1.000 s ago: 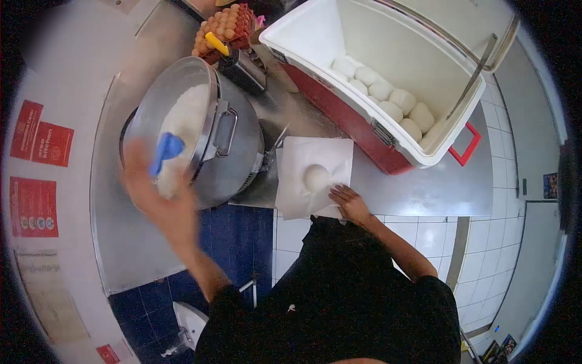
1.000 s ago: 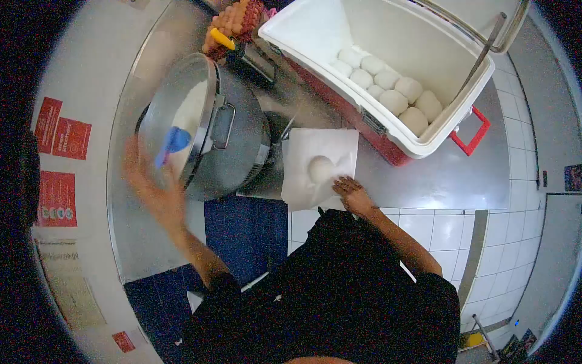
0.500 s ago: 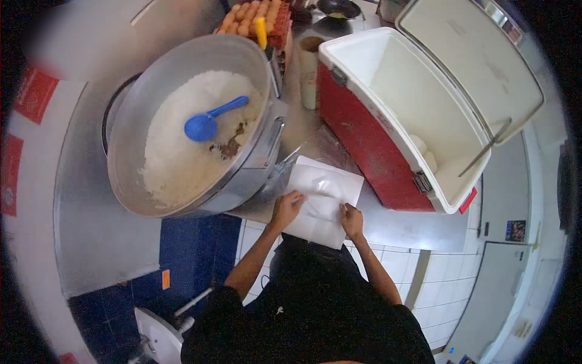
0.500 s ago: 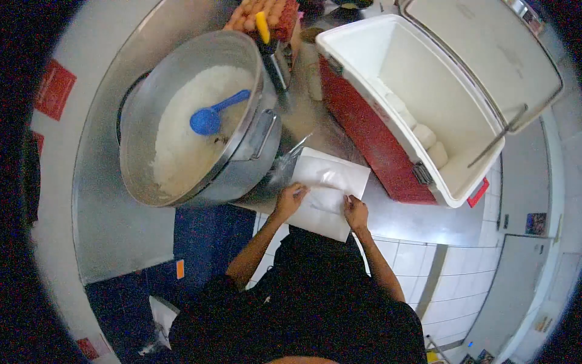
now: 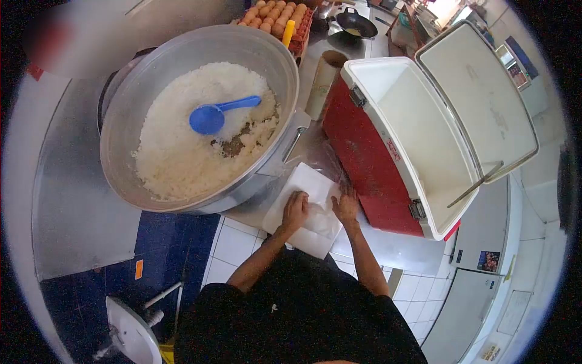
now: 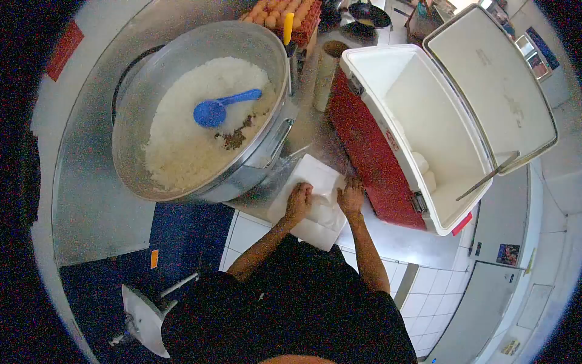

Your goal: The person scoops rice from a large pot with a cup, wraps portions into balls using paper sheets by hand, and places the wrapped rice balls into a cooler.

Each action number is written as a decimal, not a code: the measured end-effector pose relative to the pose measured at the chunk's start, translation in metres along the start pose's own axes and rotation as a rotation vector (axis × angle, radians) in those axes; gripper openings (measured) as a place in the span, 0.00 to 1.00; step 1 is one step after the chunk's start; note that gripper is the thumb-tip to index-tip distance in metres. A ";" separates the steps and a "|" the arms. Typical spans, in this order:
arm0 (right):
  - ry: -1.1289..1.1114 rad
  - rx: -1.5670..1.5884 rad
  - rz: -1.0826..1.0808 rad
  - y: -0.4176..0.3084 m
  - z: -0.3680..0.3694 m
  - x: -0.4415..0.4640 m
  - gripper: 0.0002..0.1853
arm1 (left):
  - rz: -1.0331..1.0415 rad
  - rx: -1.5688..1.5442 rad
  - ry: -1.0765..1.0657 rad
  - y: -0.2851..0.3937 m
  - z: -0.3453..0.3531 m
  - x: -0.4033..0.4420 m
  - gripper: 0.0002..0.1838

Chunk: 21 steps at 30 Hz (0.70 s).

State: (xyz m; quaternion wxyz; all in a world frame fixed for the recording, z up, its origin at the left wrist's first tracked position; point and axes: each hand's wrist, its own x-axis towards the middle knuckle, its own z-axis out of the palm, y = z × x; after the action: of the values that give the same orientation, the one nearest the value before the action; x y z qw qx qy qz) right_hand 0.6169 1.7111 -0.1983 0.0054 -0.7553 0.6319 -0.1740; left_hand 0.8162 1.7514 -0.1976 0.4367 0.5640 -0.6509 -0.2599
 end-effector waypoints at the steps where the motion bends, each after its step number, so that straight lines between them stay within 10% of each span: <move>1: -0.004 -0.054 -0.054 0.004 -0.001 0.006 0.22 | -0.087 -0.016 0.054 0.006 -0.001 0.013 0.04; 4: -0.503 0.021 0.194 0.006 -0.003 0.019 0.18 | 0.010 -0.034 -0.114 0.003 0.007 0.048 0.12; 8: -0.103 0.382 -0.088 -0.027 -0.065 0.003 0.08 | 0.397 0.414 -0.331 0.004 -0.001 0.083 0.19; 12: -0.299 0.521 -0.203 -0.031 -0.074 -0.048 0.14 | 0.384 0.502 -0.771 0.025 -0.045 0.083 0.14; 21: -0.147 0.633 -0.038 -0.032 -0.025 -0.108 0.15 | 0.282 0.198 -0.506 -0.034 -0.062 -0.047 0.11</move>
State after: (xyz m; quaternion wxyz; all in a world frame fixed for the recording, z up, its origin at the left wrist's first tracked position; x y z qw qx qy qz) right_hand 0.6251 1.8264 -0.1948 0.2822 -0.7383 0.5302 -0.3068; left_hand 0.8860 1.7984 -0.2087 0.2356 0.4250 -0.8331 -0.2643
